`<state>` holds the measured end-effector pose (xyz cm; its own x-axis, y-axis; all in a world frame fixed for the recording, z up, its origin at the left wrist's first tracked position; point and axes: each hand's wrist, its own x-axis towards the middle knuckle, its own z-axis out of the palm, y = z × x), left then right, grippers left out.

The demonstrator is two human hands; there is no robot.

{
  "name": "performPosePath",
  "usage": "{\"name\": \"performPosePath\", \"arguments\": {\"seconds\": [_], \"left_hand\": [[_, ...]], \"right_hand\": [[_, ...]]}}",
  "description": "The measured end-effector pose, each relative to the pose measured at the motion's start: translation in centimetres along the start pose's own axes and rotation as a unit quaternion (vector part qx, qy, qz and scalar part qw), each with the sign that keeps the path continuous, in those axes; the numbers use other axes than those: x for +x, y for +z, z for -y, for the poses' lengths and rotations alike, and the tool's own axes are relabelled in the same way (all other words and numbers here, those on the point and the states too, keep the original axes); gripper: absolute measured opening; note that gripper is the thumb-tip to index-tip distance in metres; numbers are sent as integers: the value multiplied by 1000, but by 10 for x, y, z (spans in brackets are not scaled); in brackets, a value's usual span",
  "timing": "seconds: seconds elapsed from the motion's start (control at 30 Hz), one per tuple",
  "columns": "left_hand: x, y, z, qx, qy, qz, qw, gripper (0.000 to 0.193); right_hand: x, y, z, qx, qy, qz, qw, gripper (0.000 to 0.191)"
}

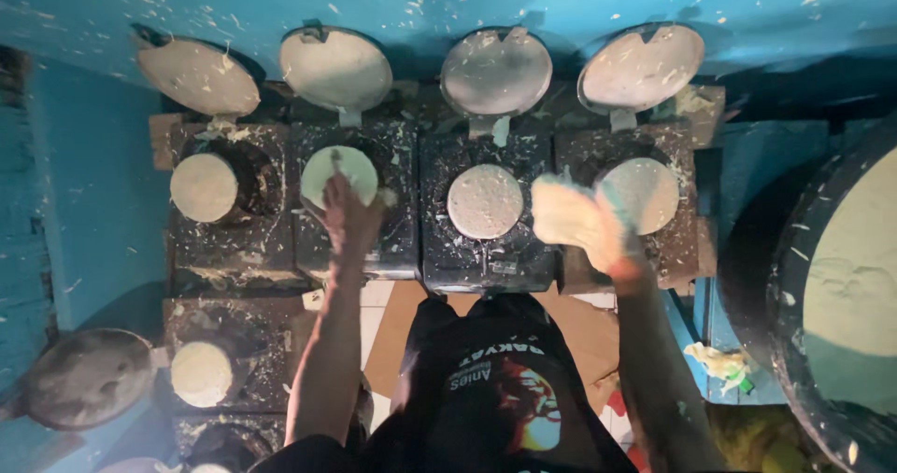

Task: The person presses handfuls of dough into round metal molds on a workbench, smoothing and shaping each disc by hand, then lifts the formed dough discs out and stacks them on a round woven bamboo tray. They occasionally reach into a large bowl to gather more dough onto their hand.

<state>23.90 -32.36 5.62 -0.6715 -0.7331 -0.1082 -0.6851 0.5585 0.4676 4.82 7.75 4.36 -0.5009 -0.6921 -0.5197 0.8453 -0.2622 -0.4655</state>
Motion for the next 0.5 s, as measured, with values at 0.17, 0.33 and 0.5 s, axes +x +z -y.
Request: {"name": "performPosePath", "arguments": {"seconds": [0.17,0.33,0.5], "left_hand": [[-18,8,-7,104,72,-110,986,108],[20,-2,58,-193,-99,-83,973,85],[12,-104,157,-502,-93,-158,846,72]], "right_hand": [[11,11,-27,-134,-100,-8,986,62],[22,77,-28,-77,95,-60,991,66],[78,157,-61,-449,-107,-25,887,45]]}}
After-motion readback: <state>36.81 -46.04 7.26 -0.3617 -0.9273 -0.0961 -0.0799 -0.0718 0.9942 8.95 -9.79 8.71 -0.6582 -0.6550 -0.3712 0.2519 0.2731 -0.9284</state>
